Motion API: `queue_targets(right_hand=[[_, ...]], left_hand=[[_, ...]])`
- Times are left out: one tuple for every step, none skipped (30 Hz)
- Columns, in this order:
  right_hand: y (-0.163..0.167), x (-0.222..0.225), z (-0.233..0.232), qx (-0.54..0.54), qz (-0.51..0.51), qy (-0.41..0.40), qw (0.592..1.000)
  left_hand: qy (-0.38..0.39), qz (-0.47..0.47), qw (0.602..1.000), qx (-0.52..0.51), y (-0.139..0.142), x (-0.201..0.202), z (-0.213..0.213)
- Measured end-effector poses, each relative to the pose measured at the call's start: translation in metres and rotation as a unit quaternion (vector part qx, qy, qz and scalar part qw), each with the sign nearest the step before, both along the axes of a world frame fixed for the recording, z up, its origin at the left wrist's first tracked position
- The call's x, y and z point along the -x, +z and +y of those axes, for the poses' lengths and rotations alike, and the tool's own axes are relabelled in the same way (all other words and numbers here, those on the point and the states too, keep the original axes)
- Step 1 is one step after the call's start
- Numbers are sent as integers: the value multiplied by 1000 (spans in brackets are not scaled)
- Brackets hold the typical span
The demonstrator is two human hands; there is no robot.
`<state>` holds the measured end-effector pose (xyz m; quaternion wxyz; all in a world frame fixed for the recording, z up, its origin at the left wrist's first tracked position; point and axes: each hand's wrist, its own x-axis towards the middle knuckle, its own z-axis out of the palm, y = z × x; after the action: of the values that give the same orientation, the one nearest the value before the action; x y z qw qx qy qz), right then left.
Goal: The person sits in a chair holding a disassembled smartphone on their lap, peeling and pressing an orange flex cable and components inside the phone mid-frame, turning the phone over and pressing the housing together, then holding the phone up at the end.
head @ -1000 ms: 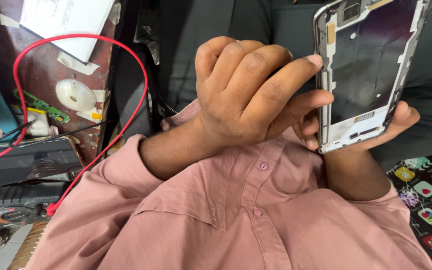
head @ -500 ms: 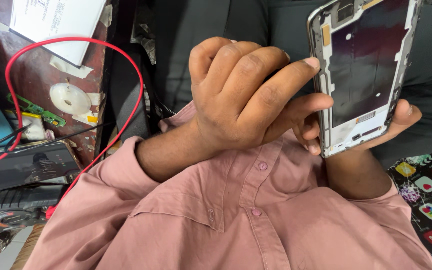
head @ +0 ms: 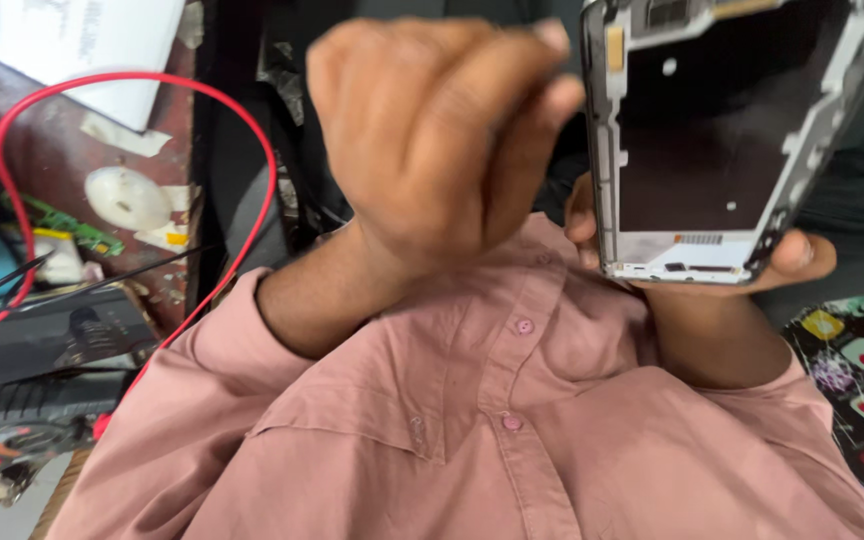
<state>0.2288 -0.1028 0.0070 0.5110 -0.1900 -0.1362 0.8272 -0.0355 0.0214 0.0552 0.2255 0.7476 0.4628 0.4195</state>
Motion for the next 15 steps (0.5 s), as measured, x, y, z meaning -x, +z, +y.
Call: queue_targets(right_hand=[[1,1,0,-8,-35,-5,999],[0,3,2,-12,-54,-15,998],[-1,4,3,-16,-74,-26,997],[-2,6,5,-16,-96,-34,995],[-4,7,7,-17,-105,-39,994],[-6,8,9,-15,-110,-41,993],[-7,8,11,-15,-113,-43,993],[-8,9,11,-14,-118,-43,992],[-9,9,12,-12,-114,-43,992],[-9,9,12,-11,-113,-42,993],[-9,8,12,-11,-118,-42,992],[-9,9,11,-10,-118,-42,992],[-9,9,10,-10,-118,-42,992],[-9,8,9,-9,-118,-41,992],[-8,8,8,-10,-118,-40,992]], left_hand=[[13,-13,1000,-1,-2,4,4],[18,-20,1000,-3,-2,6,6],[23,-27,999,-4,-4,9,9],[19,-28,999,-7,-4,10,10],[13,-27,1000,-6,-4,11,11],[6,-27,1000,-4,-4,12,11],[-4,-25,1000,1,-3,13,11],[-8,-24,1000,-1,-3,13,12],[-13,-24,1000,-4,-2,13,11],[-12,-25,999,-15,-2,13,13],[-11,-22,999,-27,-2,14,15],[-10,-18,999,-40,-1,14,16],[-9,-12,998,-54,-1,16,17],[-9,-10,998,-68,-1,15,19],[-8,-8,997,-82,-1,15,20]])
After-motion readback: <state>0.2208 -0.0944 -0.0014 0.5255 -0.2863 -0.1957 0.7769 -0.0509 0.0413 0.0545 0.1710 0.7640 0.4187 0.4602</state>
